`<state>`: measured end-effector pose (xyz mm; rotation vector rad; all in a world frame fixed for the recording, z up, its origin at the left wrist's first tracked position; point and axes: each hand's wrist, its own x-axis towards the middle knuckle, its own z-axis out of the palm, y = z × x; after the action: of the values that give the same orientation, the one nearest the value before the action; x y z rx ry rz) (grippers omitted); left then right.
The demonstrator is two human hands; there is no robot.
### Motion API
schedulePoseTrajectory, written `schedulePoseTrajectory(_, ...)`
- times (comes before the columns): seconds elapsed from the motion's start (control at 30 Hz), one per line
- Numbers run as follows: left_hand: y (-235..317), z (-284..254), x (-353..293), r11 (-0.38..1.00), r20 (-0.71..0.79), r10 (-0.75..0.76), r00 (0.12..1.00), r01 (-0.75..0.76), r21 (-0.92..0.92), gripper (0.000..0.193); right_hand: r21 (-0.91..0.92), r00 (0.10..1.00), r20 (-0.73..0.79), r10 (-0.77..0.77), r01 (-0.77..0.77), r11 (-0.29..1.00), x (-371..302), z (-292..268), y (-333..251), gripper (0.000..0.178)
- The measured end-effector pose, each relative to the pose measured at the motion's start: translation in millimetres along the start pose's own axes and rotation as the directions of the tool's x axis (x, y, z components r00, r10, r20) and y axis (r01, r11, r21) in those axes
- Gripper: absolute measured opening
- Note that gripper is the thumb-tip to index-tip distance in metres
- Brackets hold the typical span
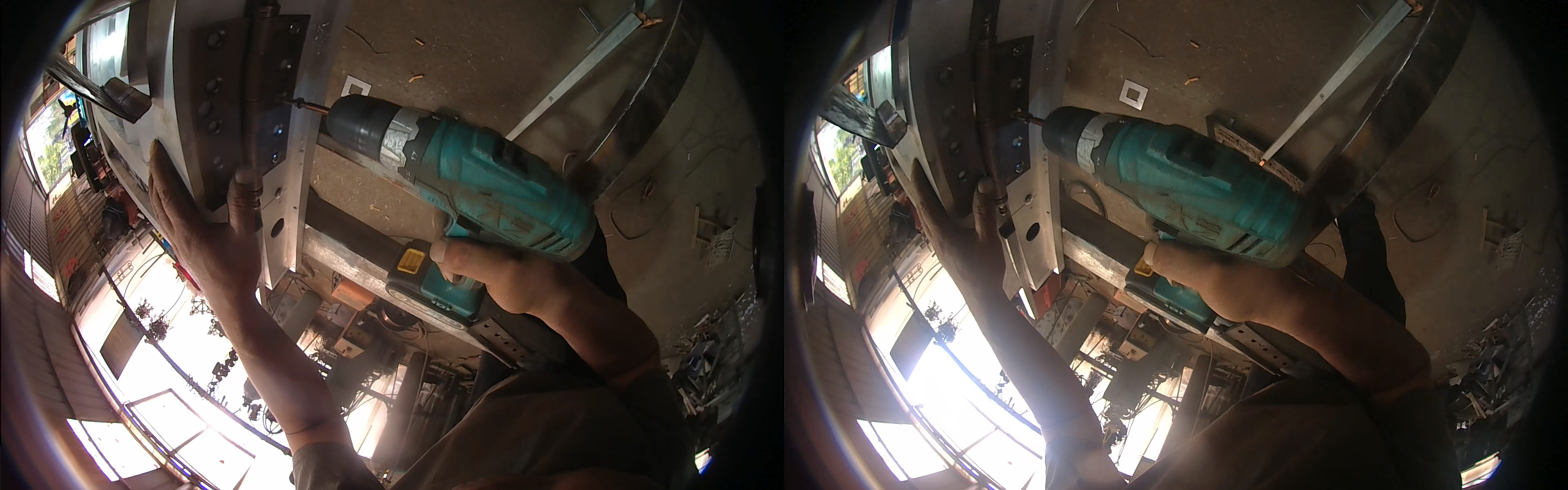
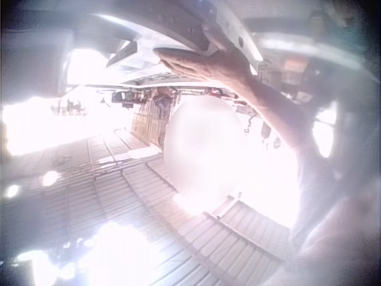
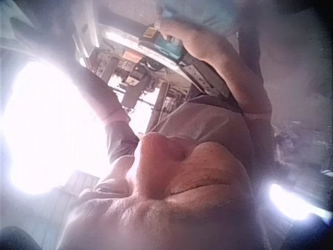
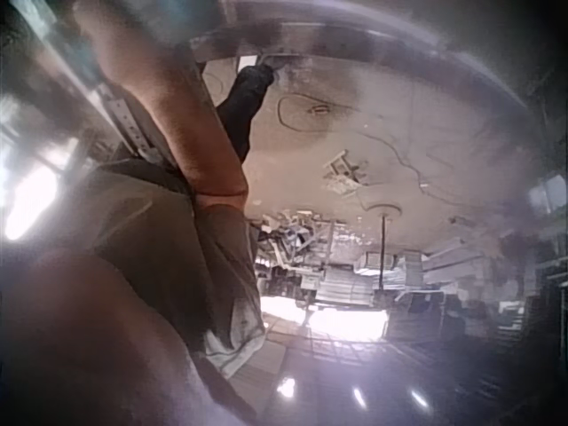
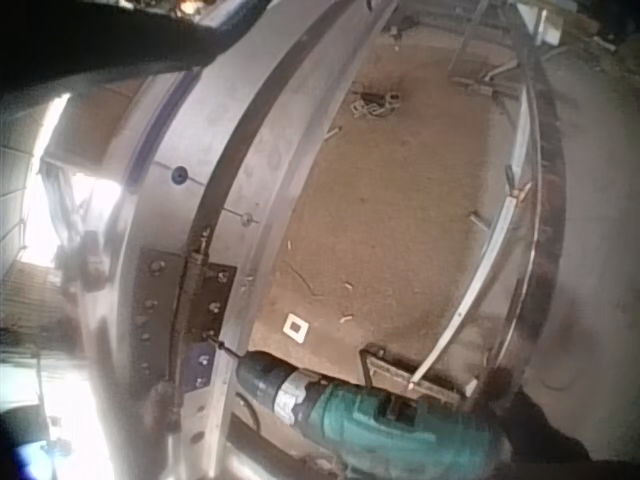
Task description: The person uses a cordless drill to fasten screws into a metal frame assembly. They repeatedly pick up screws, align the drill, and drive the screws into pre-drilled holes along the frame's edge.
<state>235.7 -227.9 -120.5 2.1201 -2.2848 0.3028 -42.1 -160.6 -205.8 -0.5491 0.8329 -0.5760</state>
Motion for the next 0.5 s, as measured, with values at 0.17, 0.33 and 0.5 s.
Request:
schedulePoseTrajectory(0.17,2.7,-0.3,-0.4,0.998,0.017,-0.056,0.998,0.056,-0.003,0.103,0.093,0.999,-0.042,-0.019,0.023,0.995,-0.5,4.5,4.7,0.013)
schedulePoseTrajectory(0.33,3.3,-0.5,0.0,0.996,0.028,-0.082,0.996,0.083,-0.030,0.103,-0.034,0.998,-0.045,-0.043,0.041,0.999,-1.5,5.4,10.7,0.024)
schedulePoseTrajectory(0.5,3.2,-0.8,1.0,0.999,0.008,-0.054,0.999,0.054,-0.003,0.103,0.018,0.996,-0.049,-0.076,0.077,0.997,-1.3,13.5,17.3,0.030)
